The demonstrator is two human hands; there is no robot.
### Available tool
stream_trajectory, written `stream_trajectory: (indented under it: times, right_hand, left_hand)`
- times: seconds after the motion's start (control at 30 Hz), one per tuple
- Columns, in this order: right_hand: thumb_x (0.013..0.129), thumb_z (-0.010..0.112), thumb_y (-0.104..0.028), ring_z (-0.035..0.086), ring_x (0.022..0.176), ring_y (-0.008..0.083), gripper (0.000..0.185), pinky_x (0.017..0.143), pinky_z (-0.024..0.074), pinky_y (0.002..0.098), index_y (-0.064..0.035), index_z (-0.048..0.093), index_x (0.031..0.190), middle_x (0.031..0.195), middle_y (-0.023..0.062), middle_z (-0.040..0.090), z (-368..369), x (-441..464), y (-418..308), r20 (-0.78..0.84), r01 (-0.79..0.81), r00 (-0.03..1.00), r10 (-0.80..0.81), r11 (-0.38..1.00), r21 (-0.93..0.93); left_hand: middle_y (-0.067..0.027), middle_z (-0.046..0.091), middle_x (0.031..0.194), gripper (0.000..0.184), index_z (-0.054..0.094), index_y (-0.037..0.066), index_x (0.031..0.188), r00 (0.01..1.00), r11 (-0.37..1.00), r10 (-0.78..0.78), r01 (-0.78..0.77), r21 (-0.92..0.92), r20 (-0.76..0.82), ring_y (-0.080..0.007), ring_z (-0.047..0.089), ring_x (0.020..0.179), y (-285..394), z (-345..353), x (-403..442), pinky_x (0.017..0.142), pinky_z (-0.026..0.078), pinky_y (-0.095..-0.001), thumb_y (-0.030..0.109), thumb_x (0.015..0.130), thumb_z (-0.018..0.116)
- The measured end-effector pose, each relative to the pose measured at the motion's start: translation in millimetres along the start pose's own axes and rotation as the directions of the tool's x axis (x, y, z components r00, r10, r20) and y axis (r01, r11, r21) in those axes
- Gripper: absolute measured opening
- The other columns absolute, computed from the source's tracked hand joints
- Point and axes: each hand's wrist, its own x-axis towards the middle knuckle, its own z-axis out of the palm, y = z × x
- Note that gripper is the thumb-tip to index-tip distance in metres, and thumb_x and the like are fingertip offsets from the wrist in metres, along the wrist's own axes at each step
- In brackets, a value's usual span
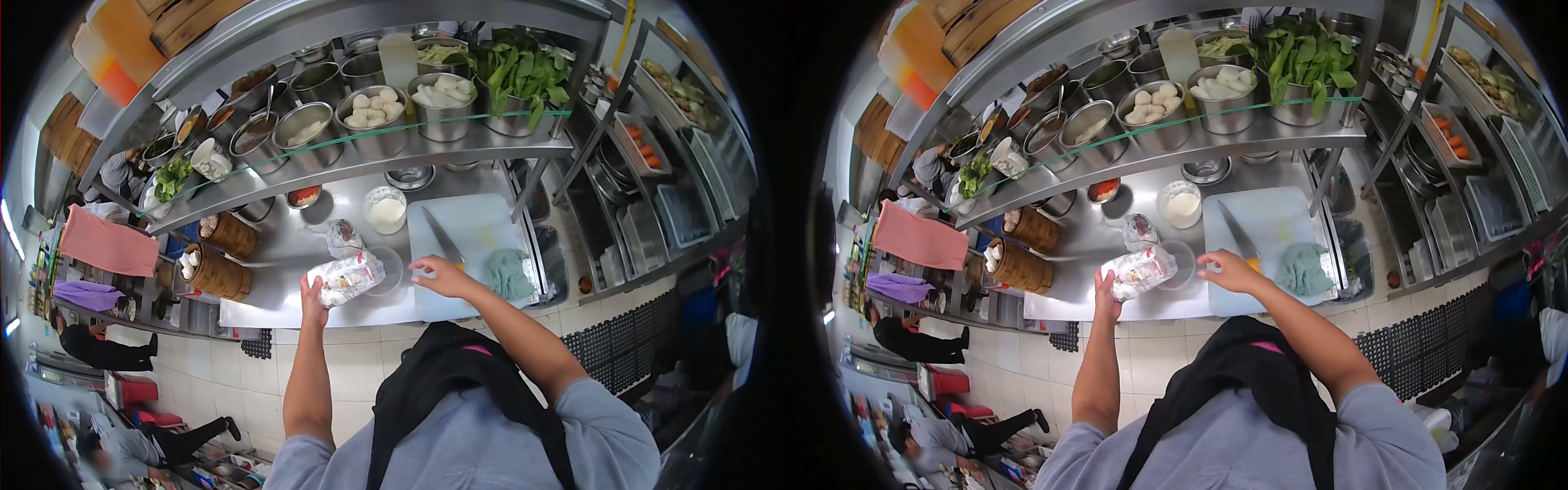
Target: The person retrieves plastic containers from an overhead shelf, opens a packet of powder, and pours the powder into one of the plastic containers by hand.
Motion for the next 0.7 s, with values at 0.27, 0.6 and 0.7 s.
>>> stream_trajectory:
  times: [0.27, 0.6, 0.7]
  right_hand:
    - [0.084, 0.070, -0.033, 0.065, 0.097, 0.0256, 0.039, 0.086, 0.0505, 0.0364, -0.0056, 0.066, 0.111, 0.102, 0.0135, 0.068, 37, 65, 7, -0.144, -0.048, 0.988, 0.050, 0.999, 0.018]
    - [0.085, 0.067, -0.031, 0.066, 0.095, 0.0252, 0.034, 0.086, 0.0513, 0.0354, -0.0052, 0.067, 0.108, 0.100, 0.0124, 0.070, 40, 58, 43, -0.117, -0.108, 0.986, 0.115, 0.992, 0.064]
    - [0.085, 0.067, -0.031, 0.066, 0.096, 0.0245, 0.034, 0.087, 0.0513, 0.0351, -0.0051, 0.068, 0.107, 0.101, 0.0122, 0.070, 36, 49, 45, -0.107, -0.162, 0.979, 0.172, 0.982, 0.092]
  left_hand:
    - [-0.0154, 0.046, 0.138, 0.065, 0.028, 0.005, 0.145, 0.994, 0.940, 0.100, -0.076, 0.331, -0.054, -0.0282, 0.048, 0.124, 1, 13, 18, 0.100, 0.043, -0.0395, 0.023, 0.093, 0.063]
    - [-0.0180, 0.053, 0.129, 0.054, 0.041, -0.001, 0.135, 0.957, 0.570, 0.279, -0.235, 0.787, 0.083, -0.0256, 0.050, 0.118, 14, 55, 16, 0.101, 0.039, -0.0348, 0.024, 0.093, 0.064]
    - [-0.0228, 0.056, 0.124, 0.051, 0.045, 0.001, 0.132, 0.938, 0.472, 0.320, -0.279, 0.837, 0.132, -0.0339, 0.054, 0.117, 12, 63, 19, 0.100, 0.041, -0.0379, 0.026, 0.091, 0.062]
